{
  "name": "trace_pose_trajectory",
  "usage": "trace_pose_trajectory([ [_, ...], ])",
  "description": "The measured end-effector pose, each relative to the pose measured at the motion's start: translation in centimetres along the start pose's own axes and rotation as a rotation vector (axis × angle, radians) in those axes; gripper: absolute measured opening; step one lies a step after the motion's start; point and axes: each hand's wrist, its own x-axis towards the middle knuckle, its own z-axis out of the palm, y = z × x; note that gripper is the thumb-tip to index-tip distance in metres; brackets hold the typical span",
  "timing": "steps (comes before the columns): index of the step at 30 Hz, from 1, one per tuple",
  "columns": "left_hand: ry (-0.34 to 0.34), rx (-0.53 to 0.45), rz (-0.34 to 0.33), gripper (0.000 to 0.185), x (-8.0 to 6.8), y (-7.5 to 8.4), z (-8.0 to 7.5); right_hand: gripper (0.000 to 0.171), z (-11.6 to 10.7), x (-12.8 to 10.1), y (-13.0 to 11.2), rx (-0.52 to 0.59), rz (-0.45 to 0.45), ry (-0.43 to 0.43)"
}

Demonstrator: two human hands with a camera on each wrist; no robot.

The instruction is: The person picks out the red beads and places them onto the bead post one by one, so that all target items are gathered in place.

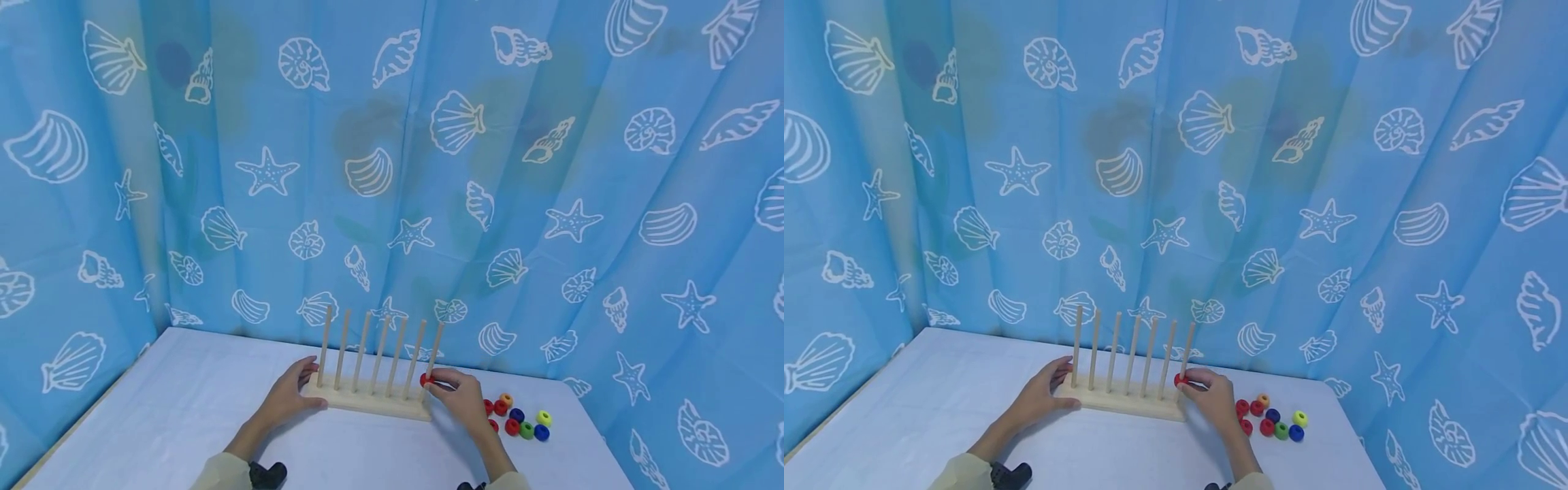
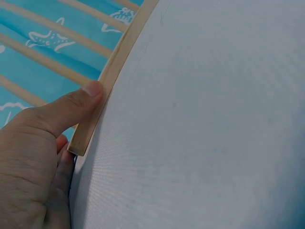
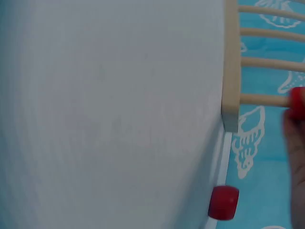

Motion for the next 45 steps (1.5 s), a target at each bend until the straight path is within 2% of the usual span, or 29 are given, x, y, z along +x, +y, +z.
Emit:
trace_pose_trajectory([
  [3,-0.003,-0.003,0.003,0.100,0.0,-0.1,0.0,0.031,0.1,-0.3,0.1,-0.065,0.064,-0.049],
  [10,0.000,0.004,0.004,0.098,0.1,-0.3,0.2,0.029,0.1,-0.3,-0.2,-0.145,0.138,-0.143],
  [18,-0.008,0.002,-0.011,0.099,-0.1,0.0,0.0,0.028,0.4,-0.3,0.4,-0.198,0.159,-0.227],
  [24,-0.006,0.005,-0.014,0.099,-0.2,0.2,0.0,0.026,0.5,-0.3,0.8,-0.185,0.155,-0.234],
  [28,0.002,0.025,-0.008,0.097,-0.2,0.2,-0.1,0.032,0.2,-0.3,0.8,-0.181,0.161,-0.250],
  [32,0.001,0.030,-0.009,0.096,-0.2,0.2,0.0,0.036,-1.3,-0.5,0.5,-0.204,0.146,-0.229],
  [39,0.000,0.029,-0.012,0.096,-0.1,0.1,0.1,0.033,-6.2,-0.5,1.3,-0.303,0.171,-0.064],
  [45,0.011,0.042,0.009,0.095,-0.2,0.2,0.3,0.034,-9.5,-1.2,2.7,-0.382,0.201,-0.025],
])
